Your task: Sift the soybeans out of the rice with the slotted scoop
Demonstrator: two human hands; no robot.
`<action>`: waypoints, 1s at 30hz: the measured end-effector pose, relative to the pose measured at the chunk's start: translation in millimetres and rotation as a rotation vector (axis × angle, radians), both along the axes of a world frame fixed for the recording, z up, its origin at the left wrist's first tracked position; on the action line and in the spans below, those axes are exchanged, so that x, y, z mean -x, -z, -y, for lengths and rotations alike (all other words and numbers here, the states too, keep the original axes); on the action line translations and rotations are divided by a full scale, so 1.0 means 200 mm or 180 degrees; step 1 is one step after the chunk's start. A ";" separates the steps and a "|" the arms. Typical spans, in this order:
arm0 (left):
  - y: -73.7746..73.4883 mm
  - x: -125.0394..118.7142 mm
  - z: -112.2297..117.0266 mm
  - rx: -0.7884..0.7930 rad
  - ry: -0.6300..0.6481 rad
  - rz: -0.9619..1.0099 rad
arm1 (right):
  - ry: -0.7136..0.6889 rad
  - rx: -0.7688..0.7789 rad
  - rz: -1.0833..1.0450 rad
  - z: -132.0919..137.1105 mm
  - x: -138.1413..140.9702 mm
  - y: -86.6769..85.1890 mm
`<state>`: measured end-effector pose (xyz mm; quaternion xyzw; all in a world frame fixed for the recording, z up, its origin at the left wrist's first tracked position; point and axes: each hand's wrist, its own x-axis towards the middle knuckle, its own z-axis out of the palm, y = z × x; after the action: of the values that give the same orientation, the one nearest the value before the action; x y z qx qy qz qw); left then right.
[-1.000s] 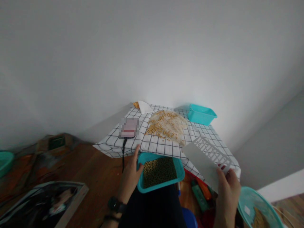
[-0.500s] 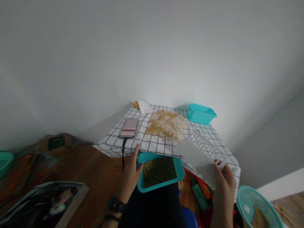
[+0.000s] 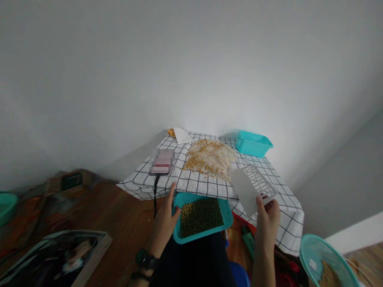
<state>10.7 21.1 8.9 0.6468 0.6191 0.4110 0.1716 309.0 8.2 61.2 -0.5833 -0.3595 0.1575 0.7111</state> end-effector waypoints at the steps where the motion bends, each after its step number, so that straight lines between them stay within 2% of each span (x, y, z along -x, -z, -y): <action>1: -0.01 0.00 0.00 0.0025 0.0013 0.0050 | -0.0043 0.0000 0.0066 -0.03 0.03 -0.01; 6: -0.02 0.00 0.01 0.0112 0.0062 0.0229 | -0.0190 -0.0061 0.0308 -0.13 0.16 -0.10; 11: 0.00 0.01 0.00 0.0090 0.0062 0.0216 | -0.0402 -0.0097 0.0450 -0.17 0.22 -0.15; 20: 0.01 0.00 0.00 0.0102 0.0046 0.0192 | -0.0344 -0.0067 0.0497 -0.19 0.17 -0.10; 30: 0.03 0.01 -0.01 0.0049 0.0099 0.0246 | -0.0601 -0.0109 0.0403 -0.20 0.19 -0.08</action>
<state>9.1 23.0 3.5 0.6387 0.6049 0.4282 0.2067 271.5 47.4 77.7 -0.5434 -0.4597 0.1805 0.6789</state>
